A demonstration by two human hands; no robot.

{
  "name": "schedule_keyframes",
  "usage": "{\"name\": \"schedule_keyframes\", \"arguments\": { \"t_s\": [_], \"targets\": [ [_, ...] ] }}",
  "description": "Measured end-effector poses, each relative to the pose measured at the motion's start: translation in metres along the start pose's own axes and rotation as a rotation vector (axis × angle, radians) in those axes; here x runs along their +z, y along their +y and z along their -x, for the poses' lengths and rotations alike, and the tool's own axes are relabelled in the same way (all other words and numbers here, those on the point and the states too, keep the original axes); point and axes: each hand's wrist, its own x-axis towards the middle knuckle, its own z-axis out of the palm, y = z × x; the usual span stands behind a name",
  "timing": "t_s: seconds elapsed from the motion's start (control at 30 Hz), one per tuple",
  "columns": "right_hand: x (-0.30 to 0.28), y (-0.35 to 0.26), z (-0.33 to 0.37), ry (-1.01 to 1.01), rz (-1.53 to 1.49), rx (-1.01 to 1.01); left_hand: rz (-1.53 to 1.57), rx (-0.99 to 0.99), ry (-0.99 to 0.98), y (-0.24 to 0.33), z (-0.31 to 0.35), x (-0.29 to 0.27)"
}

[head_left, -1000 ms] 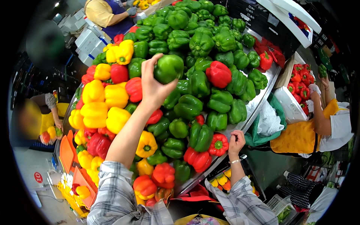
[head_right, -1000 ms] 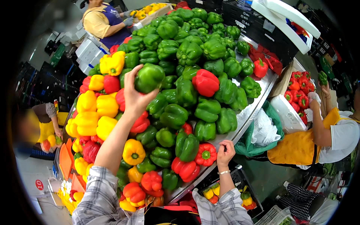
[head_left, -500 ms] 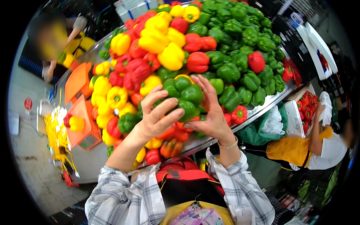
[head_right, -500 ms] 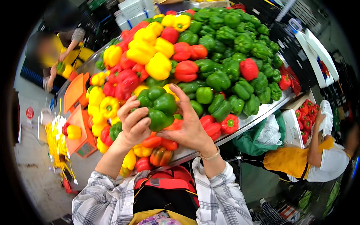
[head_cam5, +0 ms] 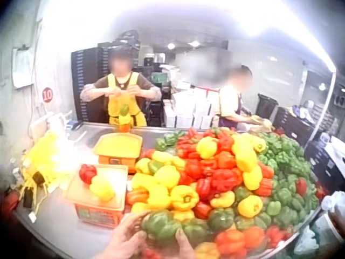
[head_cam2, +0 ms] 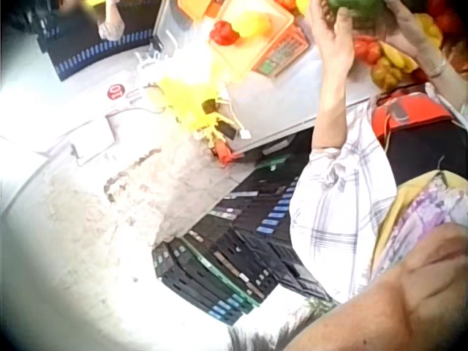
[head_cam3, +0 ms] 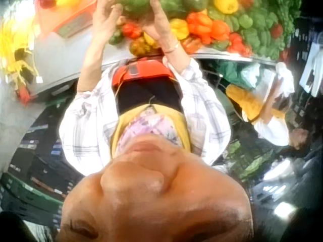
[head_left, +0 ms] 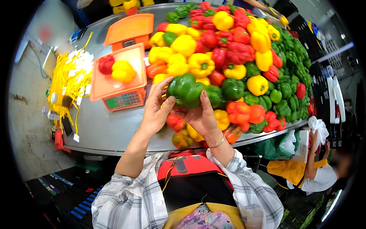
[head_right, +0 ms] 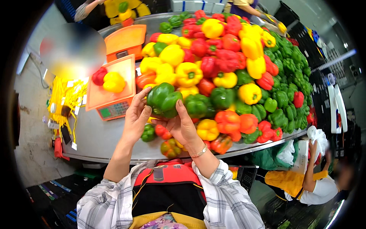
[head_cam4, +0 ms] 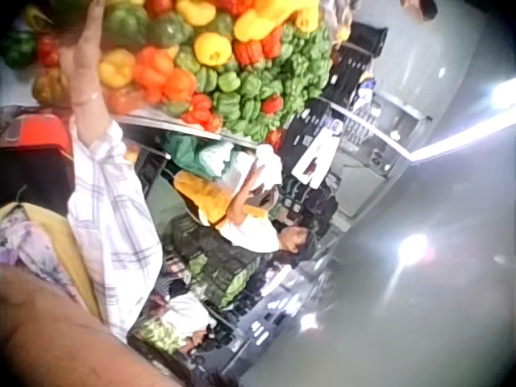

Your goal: The person sorts red, green, and yellow bell peppers on a stainless table, weighs them on a scale, and packs them into mesh bags before placing the bags into a crate and covering them with a protective net.

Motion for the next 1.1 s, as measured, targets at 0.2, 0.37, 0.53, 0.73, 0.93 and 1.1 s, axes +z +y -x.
{"name": "schedule_keyframes", "arguments": {
  "t_s": [0.2, 0.37, 0.53, 0.73, 0.93, 1.1],
  "targets": [
    [0.014, 0.100, -0.051, -0.017, 0.182, 0.224, -0.093, 0.122, 0.182, -0.012, 0.038, -0.120],
    [0.042, 0.144, -0.082, -0.006, 0.528, 0.249, -0.112, 0.216, 0.102, -0.003, 0.077, -0.198],
    [0.082, 0.189, -0.140, -0.097, 1.196, 0.051, -0.142, 0.270, 0.140, -0.002, 0.092, -0.277],
    [0.064, 0.236, -0.229, -0.144, 1.765, -0.651, -0.915, 0.036, 1.031, -0.058, 0.109, -0.471],
    [0.059, 0.255, -0.235, -0.062, 2.103, -0.694, -1.549, -0.592, 1.057, -0.077, 0.131, -0.553],
    [0.065, 0.243, -0.158, -0.417, 1.961, -0.536, -0.910, -0.306, 0.805, -0.099, 0.148, -0.515]
  ]
}}
